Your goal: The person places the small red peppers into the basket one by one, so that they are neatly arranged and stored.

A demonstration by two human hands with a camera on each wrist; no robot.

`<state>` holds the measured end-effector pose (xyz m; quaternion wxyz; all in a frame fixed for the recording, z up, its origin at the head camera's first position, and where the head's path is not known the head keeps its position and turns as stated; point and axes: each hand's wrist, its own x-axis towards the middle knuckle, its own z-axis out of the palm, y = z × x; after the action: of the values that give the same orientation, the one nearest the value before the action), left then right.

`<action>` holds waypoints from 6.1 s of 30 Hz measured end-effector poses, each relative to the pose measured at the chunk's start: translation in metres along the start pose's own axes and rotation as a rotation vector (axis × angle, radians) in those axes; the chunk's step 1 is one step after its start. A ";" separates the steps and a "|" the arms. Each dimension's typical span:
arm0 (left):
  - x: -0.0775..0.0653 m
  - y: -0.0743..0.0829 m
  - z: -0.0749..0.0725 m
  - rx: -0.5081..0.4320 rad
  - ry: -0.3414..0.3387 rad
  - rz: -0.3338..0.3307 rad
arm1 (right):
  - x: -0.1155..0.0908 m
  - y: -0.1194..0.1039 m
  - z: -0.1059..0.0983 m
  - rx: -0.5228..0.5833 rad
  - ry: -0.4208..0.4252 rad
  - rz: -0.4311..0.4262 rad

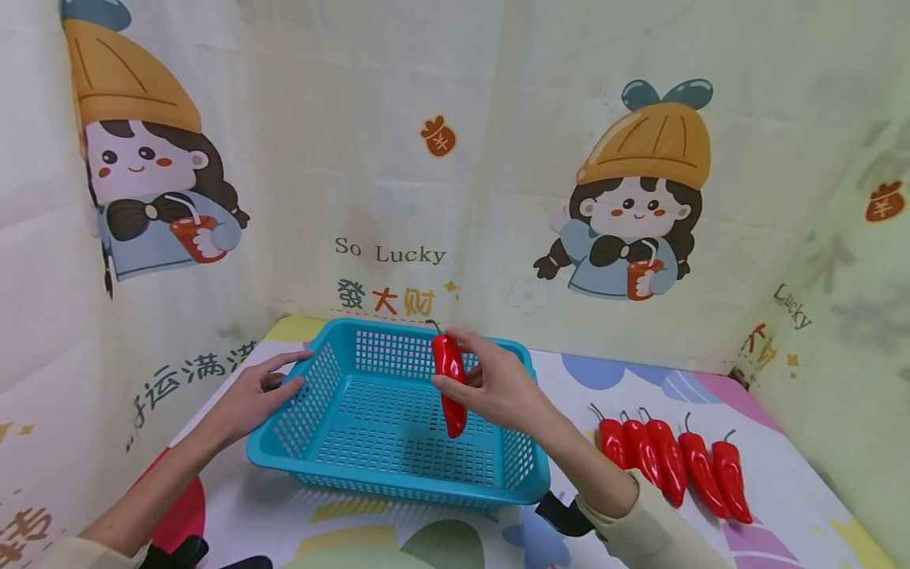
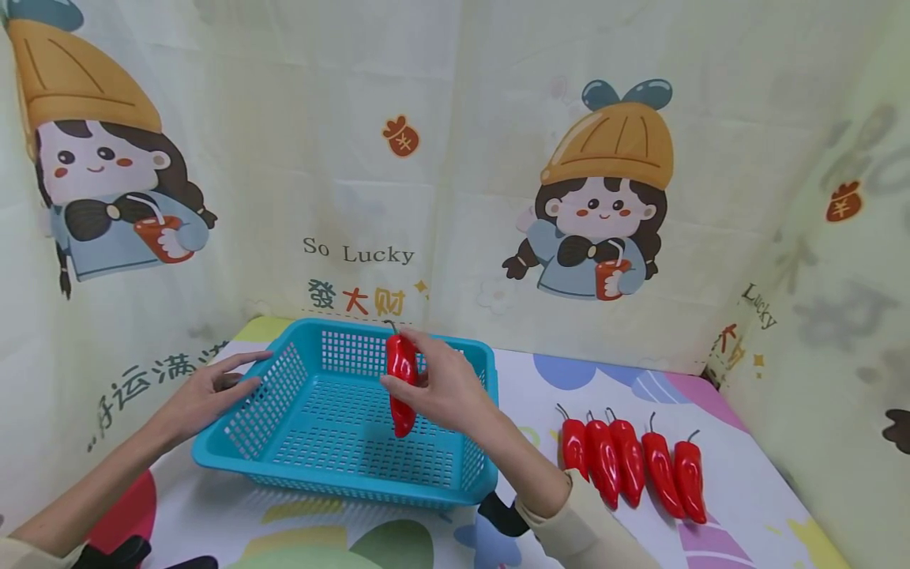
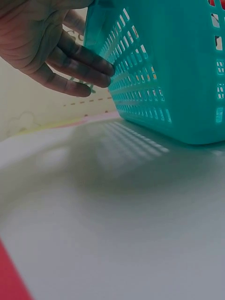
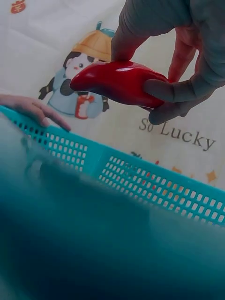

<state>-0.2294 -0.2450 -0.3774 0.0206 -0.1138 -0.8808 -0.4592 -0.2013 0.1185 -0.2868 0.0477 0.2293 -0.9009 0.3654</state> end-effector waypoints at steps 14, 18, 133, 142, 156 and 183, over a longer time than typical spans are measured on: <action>0.000 -0.002 -0.002 0.008 -0.002 -0.002 | 0.001 -0.015 0.004 0.020 -0.065 -0.022; 0.000 -0.002 -0.002 -0.002 -0.008 0.002 | 0.002 -0.021 0.006 0.038 -0.079 -0.029; 0.002 -0.004 0.001 -0.024 -0.005 -0.003 | 0.058 -0.036 0.034 0.482 -0.313 0.305; 0.002 -0.006 0.001 -0.020 0.000 -0.010 | 0.015 -0.037 0.014 0.428 -0.303 0.191; 0.000 -0.005 0.002 -0.005 0.007 -0.024 | -0.028 -0.019 0.002 0.345 -0.214 0.120; 0.000 -0.008 0.002 -0.011 0.020 0.005 | -0.058 0.031 -0.015 -0.072 0.220 0.071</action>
<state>-0.2312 -0.2477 -0.3847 0.0300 -0.1114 -0.8778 -0.4649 -0.1645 0.1703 -0.3106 0.1413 0.1542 -0.9102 0.3574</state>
